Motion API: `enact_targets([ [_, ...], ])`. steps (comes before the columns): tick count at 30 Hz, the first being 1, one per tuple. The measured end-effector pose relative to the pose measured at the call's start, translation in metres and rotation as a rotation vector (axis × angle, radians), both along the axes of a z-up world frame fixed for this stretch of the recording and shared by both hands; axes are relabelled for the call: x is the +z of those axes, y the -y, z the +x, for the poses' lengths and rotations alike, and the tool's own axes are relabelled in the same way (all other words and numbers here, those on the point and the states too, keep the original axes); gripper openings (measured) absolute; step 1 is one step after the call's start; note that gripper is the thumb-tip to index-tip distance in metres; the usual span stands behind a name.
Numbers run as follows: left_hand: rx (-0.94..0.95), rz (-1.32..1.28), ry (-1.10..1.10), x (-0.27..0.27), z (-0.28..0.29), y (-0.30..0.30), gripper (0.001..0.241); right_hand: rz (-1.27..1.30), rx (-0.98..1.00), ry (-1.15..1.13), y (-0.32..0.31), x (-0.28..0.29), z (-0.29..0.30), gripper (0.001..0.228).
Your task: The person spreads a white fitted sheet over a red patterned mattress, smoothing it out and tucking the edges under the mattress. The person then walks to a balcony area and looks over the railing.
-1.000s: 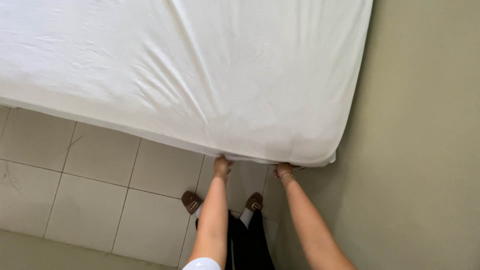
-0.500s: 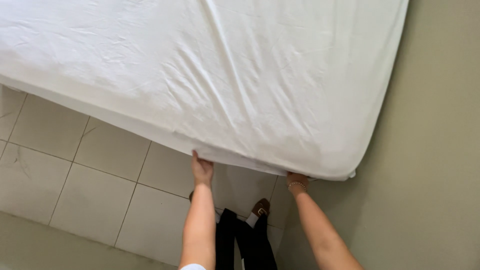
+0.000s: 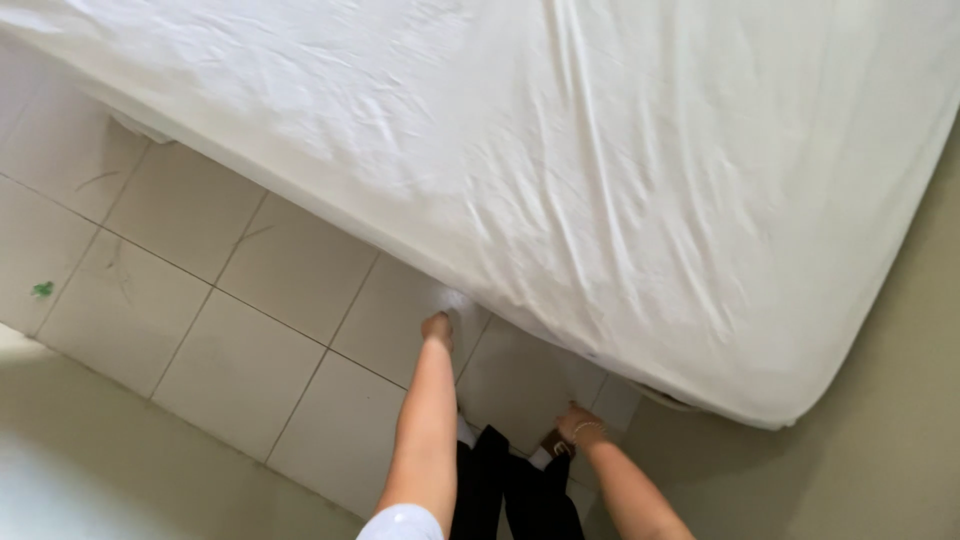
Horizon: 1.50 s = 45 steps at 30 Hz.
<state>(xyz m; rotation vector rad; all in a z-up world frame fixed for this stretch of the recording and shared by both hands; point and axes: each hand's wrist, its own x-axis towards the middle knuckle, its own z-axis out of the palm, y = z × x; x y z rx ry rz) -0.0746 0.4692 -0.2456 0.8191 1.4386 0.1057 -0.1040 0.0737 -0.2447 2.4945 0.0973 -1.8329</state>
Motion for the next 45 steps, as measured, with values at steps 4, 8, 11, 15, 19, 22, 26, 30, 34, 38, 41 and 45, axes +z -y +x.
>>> enact_targets([
  [4, -0.129, -0.205, 0.132, 0.022, -0.048, -0.015, 0.027, 0.067, 0.177, 0.098, -0.135, 0.09, -0.004, 0.075],
  [8, 0.185, -0.45, 0.423, 0.15, -0.076, -0.05, 0.017, 0.406, 0.101, 0.253, -0.245, 0.19, 0.017, 0.066],
  [11, 0.284, -0.405, 0.616, 0.264, -0.099, -0.095, 0.011, 0.689, 0.023, 0.288, -0.32, 0.283, 0.04, 0.061],
  [15, 0.349, -0.232, 0.695, 0.386, -0.141, -0.15, 0.007, 0.996, -0.075, 0.241, -0.393, 0.408, 0.062, 0.051],
  [19, 0.509, -0.147, 0.708, 0.436, -0.166, -0.218, 0.007, 1.136, -0.107, 0.107, -0.449, 0.45, 0.087, 0.047],
  [22, 0.644, -0.139, 0.765, 0.455, -0.173, -0.272, 0.008, 1.328, -0.248, -0.155, -0.485, 0.447, 0.105, 0.045],
  [26, 0.715, -0.095, 0.841, 0.495, -0.147, -0.334, 0.007, 1.268, -0.182, -0.098, -0.542, 0.473, 0.149, 0.042],
  [30, 0.727, -0.062, 0.912, 0.54, -0.119, -0.394, 0.007, 1.2, -0.087, -0.024, -0.61, 0.513, 0.197, 0.04],
  [34, 0.775, 0.011, 0.984, 0.579, -0.108, -0.442, 0.008, 1.202, -0.016, -0.011, -0.694, 0.542, 0.242, 0.038],
  [38, 0.861, 0.041, 1.009, 0.561, -0.117, -0.491, 0.008, 1.217, 0.105, 0.053, -0.78, 0.578, 0.255, 0.038],
  [41, 0.928, 0.032, 1.026, 0.526, -0.135, -0.547, 0.007, 1.248, 0.115, -0.057, -0.851, 0.591, 0.246, 0.04],
  [45, 1.0, 0.009, 1.028, 0.506, -0.166, -0.63, 0.009, 1.277, 0.209, -0.101, -0.948, 0.599, 0.215, 0.04],
])
